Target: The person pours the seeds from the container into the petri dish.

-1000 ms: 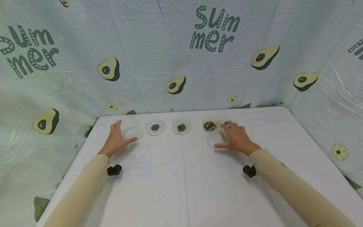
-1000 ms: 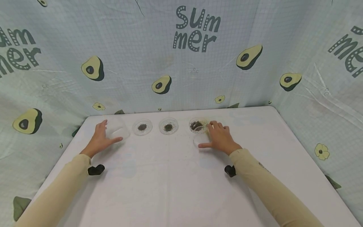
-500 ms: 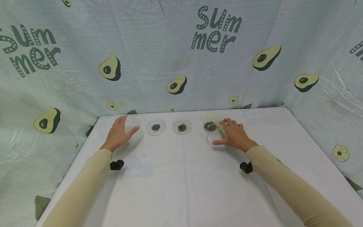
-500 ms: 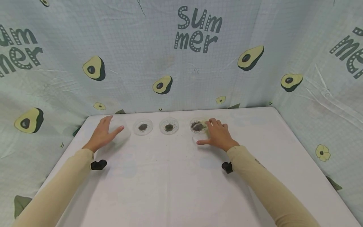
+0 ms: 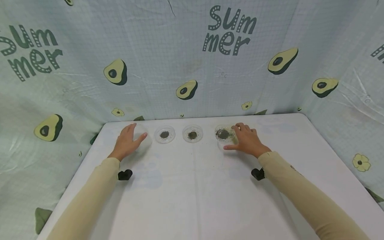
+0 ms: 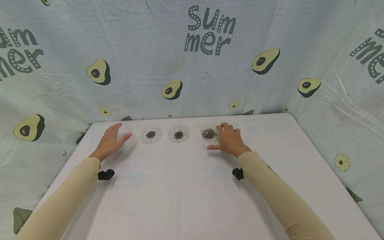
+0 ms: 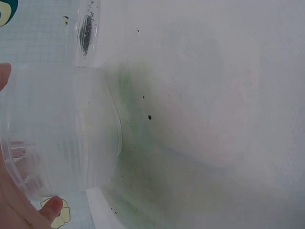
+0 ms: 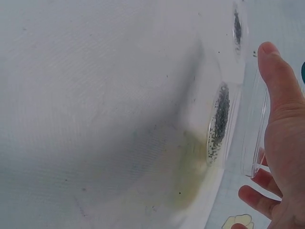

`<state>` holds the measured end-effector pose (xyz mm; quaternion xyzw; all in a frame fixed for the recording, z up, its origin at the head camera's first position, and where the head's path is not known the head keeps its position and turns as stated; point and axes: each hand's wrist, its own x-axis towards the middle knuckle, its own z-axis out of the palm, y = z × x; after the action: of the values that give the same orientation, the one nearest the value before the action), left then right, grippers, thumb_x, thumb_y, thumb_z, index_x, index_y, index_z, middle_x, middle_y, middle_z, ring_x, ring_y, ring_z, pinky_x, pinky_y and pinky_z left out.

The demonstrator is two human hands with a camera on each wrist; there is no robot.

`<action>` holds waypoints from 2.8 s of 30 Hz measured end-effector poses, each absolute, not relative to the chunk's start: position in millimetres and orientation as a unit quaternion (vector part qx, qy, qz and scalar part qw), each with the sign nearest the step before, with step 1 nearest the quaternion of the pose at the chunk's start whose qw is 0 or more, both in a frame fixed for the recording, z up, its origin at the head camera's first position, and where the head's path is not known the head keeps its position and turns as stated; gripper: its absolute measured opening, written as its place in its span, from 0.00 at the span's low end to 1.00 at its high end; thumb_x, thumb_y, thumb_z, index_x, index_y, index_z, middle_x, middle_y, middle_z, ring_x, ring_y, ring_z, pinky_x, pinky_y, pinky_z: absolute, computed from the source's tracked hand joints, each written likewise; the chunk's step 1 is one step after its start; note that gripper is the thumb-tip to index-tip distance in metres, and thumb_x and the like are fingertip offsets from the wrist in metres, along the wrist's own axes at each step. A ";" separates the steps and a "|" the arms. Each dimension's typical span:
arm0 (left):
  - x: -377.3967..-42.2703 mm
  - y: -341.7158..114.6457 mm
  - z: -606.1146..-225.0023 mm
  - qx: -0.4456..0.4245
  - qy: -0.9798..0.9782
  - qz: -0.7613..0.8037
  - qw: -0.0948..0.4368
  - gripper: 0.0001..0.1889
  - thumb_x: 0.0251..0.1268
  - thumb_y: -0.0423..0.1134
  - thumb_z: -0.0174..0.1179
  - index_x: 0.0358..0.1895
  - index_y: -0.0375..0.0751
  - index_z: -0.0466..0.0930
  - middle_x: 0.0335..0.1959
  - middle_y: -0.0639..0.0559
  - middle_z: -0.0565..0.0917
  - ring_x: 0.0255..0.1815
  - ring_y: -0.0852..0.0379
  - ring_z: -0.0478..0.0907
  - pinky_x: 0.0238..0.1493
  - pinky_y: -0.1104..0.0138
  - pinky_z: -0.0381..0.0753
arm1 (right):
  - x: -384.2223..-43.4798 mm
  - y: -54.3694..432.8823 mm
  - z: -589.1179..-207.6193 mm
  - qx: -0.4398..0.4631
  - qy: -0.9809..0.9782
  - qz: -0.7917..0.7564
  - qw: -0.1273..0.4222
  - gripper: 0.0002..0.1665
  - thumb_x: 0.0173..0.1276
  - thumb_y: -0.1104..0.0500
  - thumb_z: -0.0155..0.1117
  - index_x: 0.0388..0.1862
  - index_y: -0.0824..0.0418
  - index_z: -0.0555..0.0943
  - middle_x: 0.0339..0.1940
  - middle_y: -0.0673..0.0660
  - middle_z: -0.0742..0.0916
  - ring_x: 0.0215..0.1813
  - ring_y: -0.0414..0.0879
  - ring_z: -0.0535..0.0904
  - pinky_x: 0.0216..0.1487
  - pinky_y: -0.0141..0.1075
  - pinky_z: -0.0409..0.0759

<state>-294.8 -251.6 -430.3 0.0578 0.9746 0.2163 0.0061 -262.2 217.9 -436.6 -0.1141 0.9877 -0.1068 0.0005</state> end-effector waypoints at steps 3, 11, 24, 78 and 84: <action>-294.9 -252.5 -430.6 0.057 0.974 0.218 0.009 0.46 0.70 0.65 0.41 0.77 0.35 0.41 0.77 0.31 0.47 0.77 0.33 0.42 0.72 0.35 0.44 | -264.6 217.2 -436.4 -0.113 0.987 -0.112 -0.001 0.60 0.51 0.27 0.68 0.71 0.64 0.63 0.69 0.66 0.67 0.69 0.63 0.63 0.63 0.66 0.62; -293.2 -251.2 -428.9 0.052 0.972 0.228 0.010 0.39 0.72 0.50 0.46 0.76 0.32 0.41 0.76 0.30 0.47 0.77 0.32 0.41 0.73 0.37 0.45 | -270.7 215.9 -435.2 -0.105 0.987 -0.124 0.009 0.60 0.52 0.29 0.68 0.72 0.65 0.63 0.71 0.67 0.66 0.71 0.64 0.61 0.64 0.67 0.60; -295.9 -249.3 -433.5 0.049 0.968 0.247 0.005 0.39 0.71 0.51 0.46 0.76 0.33 0.43 0.76 0.31 0.47 0.77 0.33 0.41 0.74 0.39 0.47 | -279.3 212.6 -437.1 -0.095 0.986 -0.136 0.012 0.60 0.52 0.29 0.69 0.71 0.66 0.63 0.70 0.69 0.66 0.71 0.66 0.60 0.65 0.68 0.59; -294.6 -253.5 -437.0 0.073 0.971 0.229 -0.009 0.39 0.72 0.53 0.45 0.76 0.33 0.44 0.76 0.33 0.49 0.77 0.35 0.43 0.74 0.41 0.50 | -309.0 204.4 -443.7 -0.094 0.988 -0.105 0.058 0.59 0.54 0.30 0.67 0.71 0.69 0.63 0.69 0.72 0.66 0.69 0.69 0.61 0.62 0.72 0.58; -293.4 -253.8 -435.9 0.074 0.971 0.225 -0.015 0.39 0.72 0.52 0.45 0.76 0.33 0.44 0.76 0.33 0.50 0.77 0.34 0.43 0.74 0.41 0.50 | -312.4 199.7 -439.1 -0.107 0.990 -0.075 0.053 0.56 0.53 0.30 0.68 0.65 0.71 0.68 0.66 0.71 0.68 0.66 0.68 0.64 0.61 0.72 0.61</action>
<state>-293.4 -253.8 -435.9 0.0742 0.9714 0.2251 -0.0150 -312.4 199.7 -439.1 -0.1067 0.9900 -0.0754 0.0532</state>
